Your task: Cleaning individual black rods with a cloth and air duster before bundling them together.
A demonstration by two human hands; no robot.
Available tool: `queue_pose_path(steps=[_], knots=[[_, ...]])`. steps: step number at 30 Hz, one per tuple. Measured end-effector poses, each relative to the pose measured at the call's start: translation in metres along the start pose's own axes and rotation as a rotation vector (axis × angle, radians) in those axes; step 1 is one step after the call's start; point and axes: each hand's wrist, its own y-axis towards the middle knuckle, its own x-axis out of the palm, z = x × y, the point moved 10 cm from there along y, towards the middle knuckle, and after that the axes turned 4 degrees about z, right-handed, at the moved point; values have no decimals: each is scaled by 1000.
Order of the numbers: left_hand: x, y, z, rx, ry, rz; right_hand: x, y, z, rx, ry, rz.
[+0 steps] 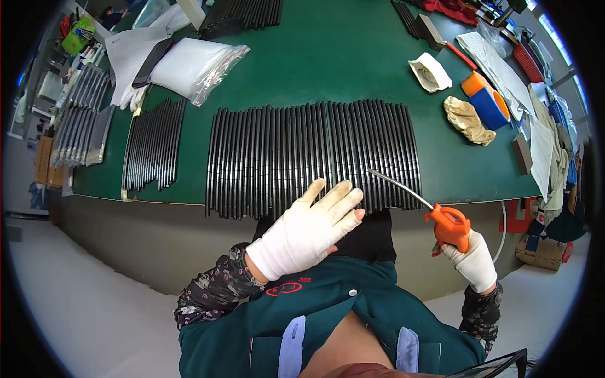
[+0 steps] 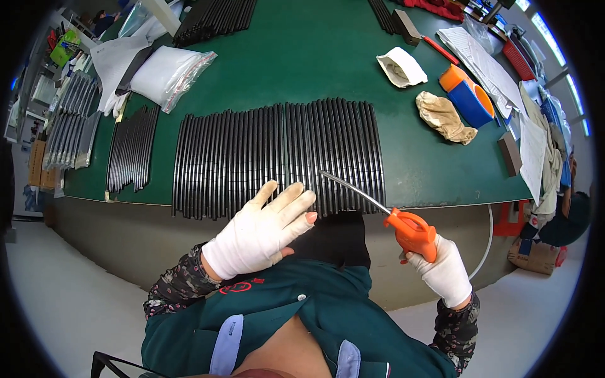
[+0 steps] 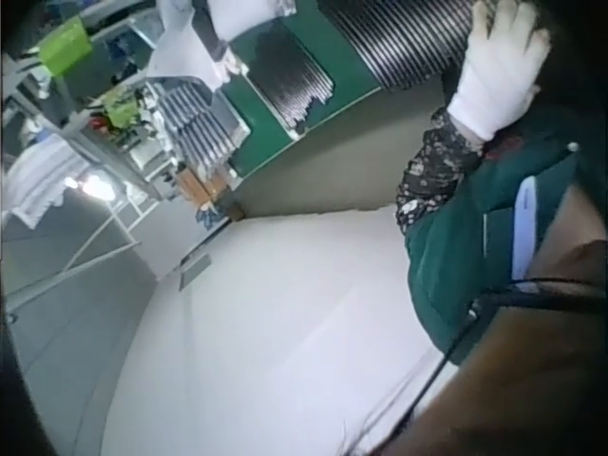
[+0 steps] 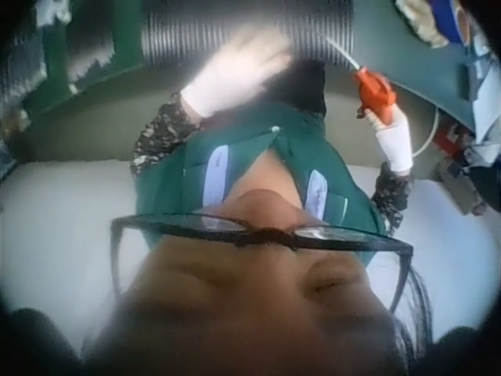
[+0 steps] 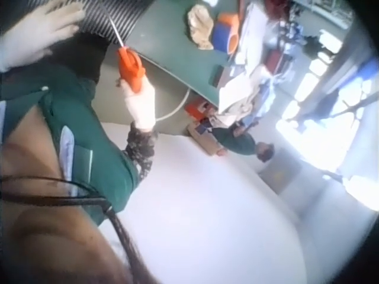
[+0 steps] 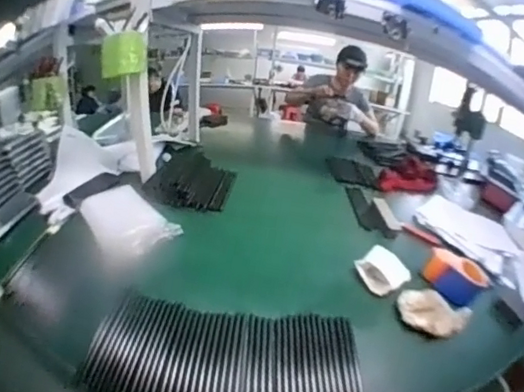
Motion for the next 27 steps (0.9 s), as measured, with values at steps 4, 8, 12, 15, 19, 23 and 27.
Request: queue_pose_path(steps=[4,8,12,15,19,23,27], knots=[[1,4,1,-2,-10,10,6,-3,-11,-25,-75,1],[2,5,1,11,-56,-7,4,-6,-17,-96,-287,46],[4,6,1,17,-74,-24,-1,-3,-24,-89,-330,117],[3,5,1,13,-86,-18,-3,-2,-24,-109,-335,146],[4,6,1,12,-92,-22,-4,2,-27,-98,-311,155],[3,7,1,10,-88,-19,-3,3,-28,-102,-319,157],[3,9,0,8,-91,-22,-4,-5,-25,-81,-294,122]])
